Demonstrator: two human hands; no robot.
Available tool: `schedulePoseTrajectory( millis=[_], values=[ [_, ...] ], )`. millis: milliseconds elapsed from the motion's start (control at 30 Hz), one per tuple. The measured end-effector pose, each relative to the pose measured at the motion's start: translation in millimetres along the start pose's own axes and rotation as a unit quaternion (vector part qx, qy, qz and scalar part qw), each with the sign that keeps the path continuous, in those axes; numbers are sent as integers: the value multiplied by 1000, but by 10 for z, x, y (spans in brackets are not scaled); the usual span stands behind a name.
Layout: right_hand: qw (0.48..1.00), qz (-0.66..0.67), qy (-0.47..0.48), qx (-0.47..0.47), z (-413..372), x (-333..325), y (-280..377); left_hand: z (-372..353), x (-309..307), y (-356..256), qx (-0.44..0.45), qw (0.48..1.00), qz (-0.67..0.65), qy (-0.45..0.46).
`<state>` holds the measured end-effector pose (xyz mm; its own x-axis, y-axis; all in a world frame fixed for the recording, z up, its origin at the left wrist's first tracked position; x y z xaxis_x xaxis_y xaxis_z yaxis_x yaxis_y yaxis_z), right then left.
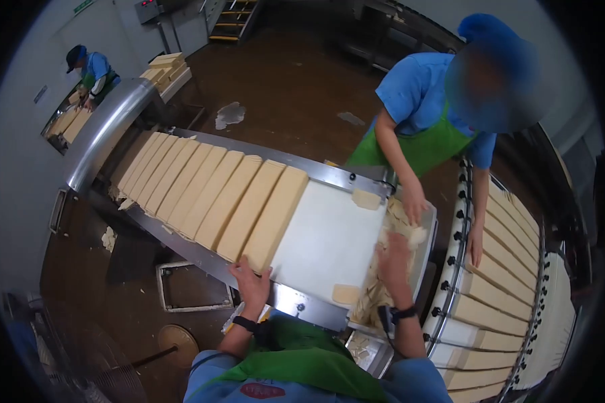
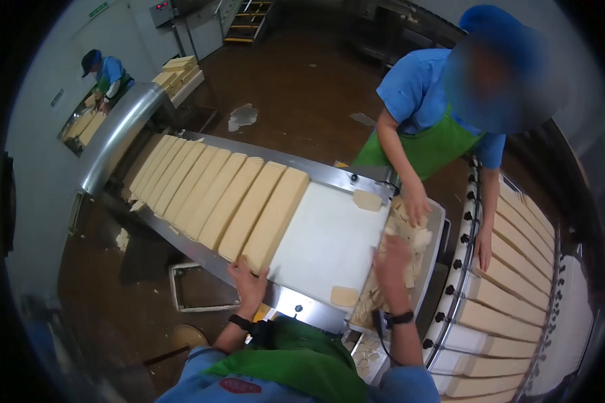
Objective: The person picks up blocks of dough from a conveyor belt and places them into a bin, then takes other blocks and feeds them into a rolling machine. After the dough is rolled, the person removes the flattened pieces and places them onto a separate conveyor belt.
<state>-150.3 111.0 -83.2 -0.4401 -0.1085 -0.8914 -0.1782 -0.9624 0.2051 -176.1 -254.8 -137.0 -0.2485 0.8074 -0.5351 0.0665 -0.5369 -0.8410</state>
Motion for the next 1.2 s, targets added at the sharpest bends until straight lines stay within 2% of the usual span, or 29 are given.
schedulePoseTrajectory(
  millis=[67, 133, 267, 367, 467, 667, 767, 833, 900, 967, 1000, 1067, 1100, 1200],
  values=[
    [988, 116, 65, -76, 484, 294, 717, 57, 72, -45, -15, 1000, -16, 16],
    [977, 143, 98, -125, 871, 739, 1150, 115, 72, -145, -24, 999, 2, 30],
    [983, 88, 88, -133, 1484, 1501, 1577, 153, 37, -220, -51, 997, 3, 51],
    [979, 4, 170, -112, 1739, 1743, 1721, 181, 47, -203, -71, 995, -7, 67],
    [978, -66, 168, -109, 1814, 1885, 1784, 200, 70, -192, -75, 993, -8, 87],
    [976, -91, 172, -100, 1781, 1864, 1760, 246, 156, -246, -73, 992, 18, 105],
    [972, 8, 182, -148, 1627, 1751, 1384, 228, 188, -269, -41, 991, 48, 114],
    [971, 2, 15, -238, 1400, 1982, 836, 237, 215, -283, 10, 989, 64, 132],
    [988, -5, 67, -139, 1145, 1450, 518, 288, 234, -337, 27, 978, 75, 193],
    [977, -17, 200, 66, 1057, 936, 473, 330, 253, -361, 50, 964, 92, 245],
    [949, -20, 258, 177, 959, 769, 408, 363, 264, -354, 66, 956, 103, 268],
    [988, -71, 101, 92, 529, 1225, 50, 390, 364, -319, 89, 944, 118, 296],
    [984, -37, 82, 156, 452, 1155, 182, 340, 495, -76, 148, 933, 181, 272],
    [969, -15, 112, 221, 179, 807, 416, 261, 540, -221, 138, 947, 159, 241]
  ],
)
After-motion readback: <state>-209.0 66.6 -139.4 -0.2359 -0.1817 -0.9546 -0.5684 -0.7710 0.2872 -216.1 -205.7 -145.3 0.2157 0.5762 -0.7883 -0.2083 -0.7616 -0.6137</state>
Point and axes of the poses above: each hand's wrist, its own z-axis towards the middle knuckle, its own x-axis out of the palm, y = z × x, the point moved 2 cm from there along z, towards the middle knuckle, and after that the axes turned 13 degrees about -z, right-handed, at the moved point
